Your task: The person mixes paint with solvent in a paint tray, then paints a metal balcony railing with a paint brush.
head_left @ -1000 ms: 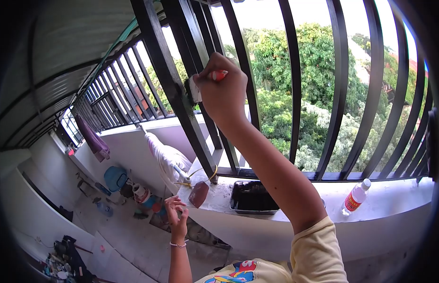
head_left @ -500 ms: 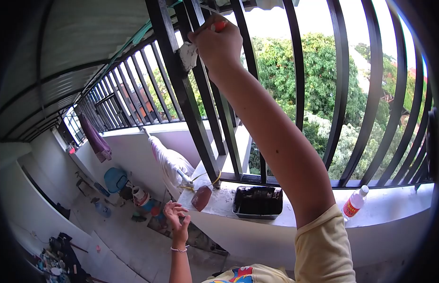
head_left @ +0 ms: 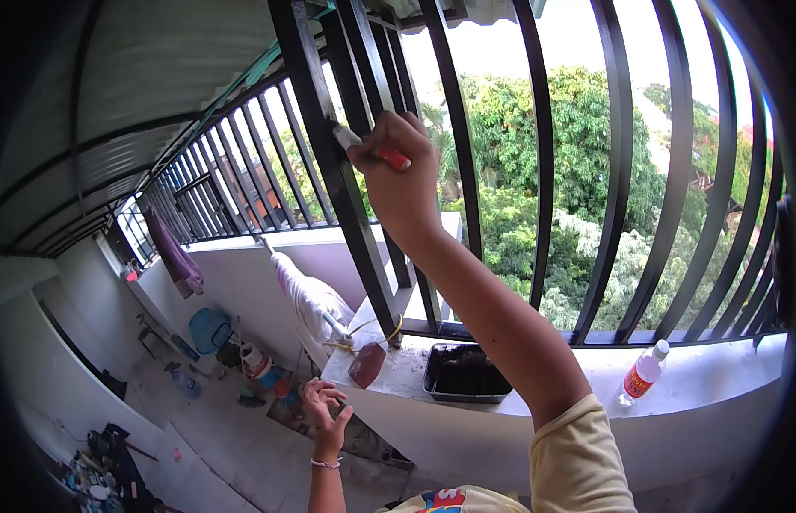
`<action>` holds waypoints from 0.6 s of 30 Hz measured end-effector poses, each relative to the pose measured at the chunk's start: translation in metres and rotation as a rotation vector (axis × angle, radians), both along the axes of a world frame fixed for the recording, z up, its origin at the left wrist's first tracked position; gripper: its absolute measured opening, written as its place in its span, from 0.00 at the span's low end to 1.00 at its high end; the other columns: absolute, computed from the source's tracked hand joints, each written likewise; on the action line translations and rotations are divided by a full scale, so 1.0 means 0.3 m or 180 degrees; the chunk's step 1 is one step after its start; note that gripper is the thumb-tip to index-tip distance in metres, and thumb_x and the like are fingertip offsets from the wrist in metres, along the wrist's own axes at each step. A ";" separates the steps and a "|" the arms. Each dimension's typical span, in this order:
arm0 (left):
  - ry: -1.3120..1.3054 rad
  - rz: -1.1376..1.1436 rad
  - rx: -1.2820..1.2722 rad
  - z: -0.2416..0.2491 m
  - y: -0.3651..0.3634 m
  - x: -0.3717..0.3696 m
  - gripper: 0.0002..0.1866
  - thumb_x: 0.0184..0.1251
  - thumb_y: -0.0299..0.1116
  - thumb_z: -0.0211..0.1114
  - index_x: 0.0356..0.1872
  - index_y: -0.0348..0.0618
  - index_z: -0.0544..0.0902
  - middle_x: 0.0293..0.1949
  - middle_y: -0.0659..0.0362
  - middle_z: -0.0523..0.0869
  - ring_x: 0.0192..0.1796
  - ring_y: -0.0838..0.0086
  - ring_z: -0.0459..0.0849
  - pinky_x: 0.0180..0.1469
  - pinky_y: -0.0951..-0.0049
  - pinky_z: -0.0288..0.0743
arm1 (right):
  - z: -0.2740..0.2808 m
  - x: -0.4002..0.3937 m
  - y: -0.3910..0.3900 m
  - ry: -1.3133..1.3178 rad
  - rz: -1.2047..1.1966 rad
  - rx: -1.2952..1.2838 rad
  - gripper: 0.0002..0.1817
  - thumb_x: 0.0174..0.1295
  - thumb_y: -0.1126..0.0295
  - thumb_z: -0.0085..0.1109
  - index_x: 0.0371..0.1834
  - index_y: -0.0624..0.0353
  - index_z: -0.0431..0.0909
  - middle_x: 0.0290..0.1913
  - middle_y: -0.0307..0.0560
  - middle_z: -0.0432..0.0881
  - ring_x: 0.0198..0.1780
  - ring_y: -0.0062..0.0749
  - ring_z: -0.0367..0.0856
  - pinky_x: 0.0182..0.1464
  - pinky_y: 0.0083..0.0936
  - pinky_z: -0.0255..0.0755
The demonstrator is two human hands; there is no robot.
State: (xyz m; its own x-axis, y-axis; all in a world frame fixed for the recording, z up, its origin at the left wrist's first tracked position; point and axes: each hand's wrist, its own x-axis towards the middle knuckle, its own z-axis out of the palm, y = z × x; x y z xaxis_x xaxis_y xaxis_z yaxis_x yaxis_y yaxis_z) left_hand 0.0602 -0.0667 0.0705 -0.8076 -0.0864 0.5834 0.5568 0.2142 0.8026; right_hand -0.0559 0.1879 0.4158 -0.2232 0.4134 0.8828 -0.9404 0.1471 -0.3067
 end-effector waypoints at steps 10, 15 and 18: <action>-0.0141 -0.0043 -0.0280 -0.061 -0.006 -0.006 0.46 0.56 0.28 0.72 0.74 0.42 0.54 0.59 0.54 0.72 0.50 0.71 0.80 0.52 0.70 0.72 | 0.109 -0.060 0.012 -0.0661 0.0824 -0.0440 0.14 0.52 0.91 0.63 0.23 0.60 0.73 0.27 0.38 0.79 0.33 0.18 0.75 0.42 0.19 0.72; -0.0051 -0.0042 -0.0299 -0.076 0.003 0.003 0.50 0.55 0.27 0.74 0.76 0.42 0.50 0.59 0.52 0.72 0.50 0.70 0.80 0.51 0.69 0.72 | 0.291 -0.036 -0.002 -0.0554 0.0981 -0.0650 0.08 0.49 0.89 0.61 0.24 0.64 0.77 0.28 0.45 0.81 0.35 0.28 0.82 0.44 0.27 0.77; 0.0102 0.0016 -0.0248 -0.093 -0.010 -0.001 0.52 0.56 0.27 0.73 0.76 0.43 0.47 0.59 0.51 0.72 0.49 0.70 0.80 0.51 0.69 0.72 | 0.393 -0.033 -0.005 -0.0307 0.0945 -0.0558 0.11 0.54 0.89 0.58 0.24 0.58 0.78 0.25 0.40 0.82 0.29 0.21 0.77 0.35 0.22 0.71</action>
